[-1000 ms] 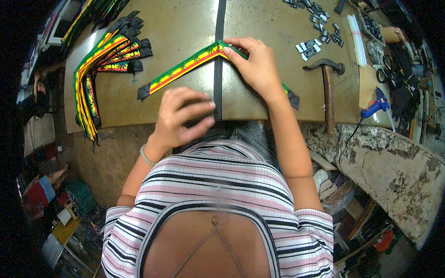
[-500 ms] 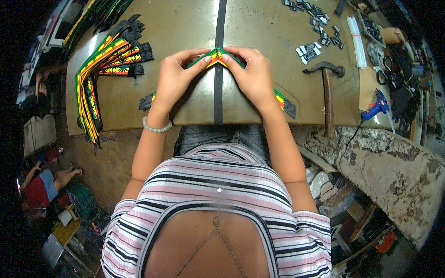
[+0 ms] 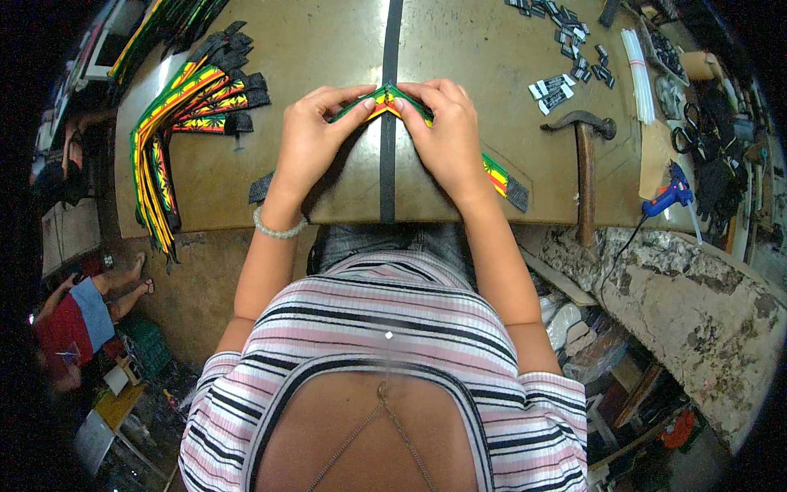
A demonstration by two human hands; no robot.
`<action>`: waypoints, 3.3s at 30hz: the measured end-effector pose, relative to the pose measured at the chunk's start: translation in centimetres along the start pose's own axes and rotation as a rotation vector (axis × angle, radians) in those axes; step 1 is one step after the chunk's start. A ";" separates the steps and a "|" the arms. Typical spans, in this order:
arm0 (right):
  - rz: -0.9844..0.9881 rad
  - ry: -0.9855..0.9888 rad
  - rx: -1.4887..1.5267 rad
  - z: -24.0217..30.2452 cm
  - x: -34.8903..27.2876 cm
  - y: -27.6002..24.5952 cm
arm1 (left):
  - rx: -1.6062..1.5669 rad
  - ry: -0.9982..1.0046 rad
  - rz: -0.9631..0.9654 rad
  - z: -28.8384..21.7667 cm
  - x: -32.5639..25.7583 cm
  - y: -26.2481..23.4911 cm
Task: The person assembles fabric straps by applying hot glue to black webbing, attaching colorful patterned fabric, and securing metal buckles. They repeatedly fold, align, and press the materials together, then trim excess fabric with scissors.
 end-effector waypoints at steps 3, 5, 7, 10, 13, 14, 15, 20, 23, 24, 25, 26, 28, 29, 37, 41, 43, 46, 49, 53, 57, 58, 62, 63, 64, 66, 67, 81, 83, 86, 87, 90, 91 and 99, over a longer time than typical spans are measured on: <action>0.041 0.096 0.062 -0.3 0.0 0.1 | 0.011 -0.006 -0.001 0.1 0.0 0.2; 0.009 -0.009 -0.039 -0.1 0.0 0.1 | 0.046 0.015 -0.007 -0.1 -0.1 0.4; -0.006 -0.047 -0.071 0.0 -0.1 0.3 | 0.108 0.081 -0.066 -0.4 -0.4 0.5; -0.016 -0.041 -0.047 0.0 -0.3 0.5 | 0.311 0.264 -0.108 -1.0 -0.9 0.8; -0.039 -0.107 -0.085 0.3 -0.5 0.7 | 0.318 0.282 -0.090 -1.0 -1.0 1.2; -0.040 -0.120 -0.091 0.3 -0.6 0.7 | 0.279 0.250 -0.080 -0.8 -1.1 1.3; -0.041 -0.134 -0.094 0.4 -0.6 0.8 | 0.269 0.257 -0.090 -0.8 -1.1 1.4; -0.046 -0.136 -0.080 0.7 -0.8 0.9 | 0.252 0.268 -0.111 -0.7 -1.4 1.7; -0.031 -0.168 -0.119 1.1 -0.9 0.9 | 0.254 0.284 -0.110 -0.7 -1.4 1.7; -0.023 -0.182 -0.137 1.1 -0.9 0.8 | 0.251 0.295 -0.110 -0.7 -1.4 1.8; -0.004 -0.192 -0.146 1.2 -1.0 0.8 | 0.251 0.302 -0.113 -0.8 -1.4 1.8; 0.014 -0.202 -0.156 1.3 -1.1 0.7 | 0.250 0.309 -0.116 -0.8 -1.4 1.8; 0.052 -0.242 -0.206 1.4 -1.3 0.6 | 0.252 0.311 -0.118 -0.8 -1.3 1.8; 0.073 -0.270 -0.245 1.4 -1.4 0.6 | 0.253 0.310 -0.119 -0.8 -1.3 1.8; 0.198 -0.325 -0.541 2.8 -1.8 1.6 | 0.280 0.314 -0.082 -1.0 -1.4 1.9; 0.199 -0.235 -0.381 2.4 -1.1 0.4 | 0.270 0.341 -0.098 -1.0 -1.4 1.7; 0.200 -0.046 -0.173 1.6 -1.0 -0.3 | 0.263 0.348 -0.106 -0.9 -1.4 1.8; 0.226 -0.168 -0.261 2.1 -1.7 -0.4 | 0.246 0.344 -0.113 -0.8 -1.4 1.8; 0.243 -0.236 -0.413 3.1 -1.7 -0.1 | 0.242 0.334 -0.101 -0.7 -1.4 1.9; 0.386 -0.060 -0.129 2.4 1.1 -1.5 | 0.244 0.344 -0.110 -0.7 -1.4 1.8; 0.393 -0.158 -0.191 2.1 0.6 -2.2 | 0.236 0.348 -0.109 -0.5 -1.5 1.9; 0.415 -0.229 -0.343 2.3 -0.5 -1.5 | 0.237 0.347 -0.106 -0.4 -1.5 1.9; 0.249 -0.340 -0.493 2.6 -2.6 -0.5 | 0.250 0.346 -0.090 -0.5 -1.8 1.9; 0.251 -0.338 -0.429 2.2 -2.4 -0.9 | 0.247 0.345 -0.091 -0.6 -1.8 1.9; 0.288 -0.182 -0.210 1.2 -1.8 -1.7 | 0.240 0.342 -0.098 -0.7 -1.9 1.9; 0.287 0.084 0.286 -0.9 -0.3 -4.3 | 0.244 0.343 -0.096 -1.0 -2.0 1.8; 0.110 0.235 0.095 -2.5 -0.3 -7.0 | 0.257 0.346 -0.097 -1.0 -1.9 1.8; -0.024 0.262 -0.916 -9.2 -5.0 -16.4 | 0.311 0.230 -0.162 -1.3 -1.8 2.4; -0.073 0.109 -0.841 -6.8 -3.6 -15.9 | 0.287 0.193 -0.170 -1.0 -1.9 2.5; -0.135 0.552 -0.106 -2.7 -3.0 -14.7 | 0.249 0.193 -0.178 -0.7 -1.9 2.5; -0.212 0.545 0.080 -0.9 -3.3 -13.2 | 0.234 0.192 -0.175 -0.6 -1.9 2.5; 0.041 0.590 -0.019 2.2 -3.2 -7.9 | 0.206 0.193 -0.160 -0.5 -1.8 2.5; 0.115 0.417 -0.104 2.7 -2.9 -6.1 | 0.207 0.188 -0.158 -0.4 -1.8 2.5; -0.058 0.142 -0.103 3.9 -2.5 -3.0 | 0.208 0.187 -0.173 -0.3 -1.9 2.4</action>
Point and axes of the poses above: each hand's wrist, its own x-axis towards the middle knuckle, its own y-axis out of the palm, z = x × y, the point moved 3 cm from there along x, towards the middle knuckle, and after that the axes turned 8 degrees about -z, right-handed, at the moved point
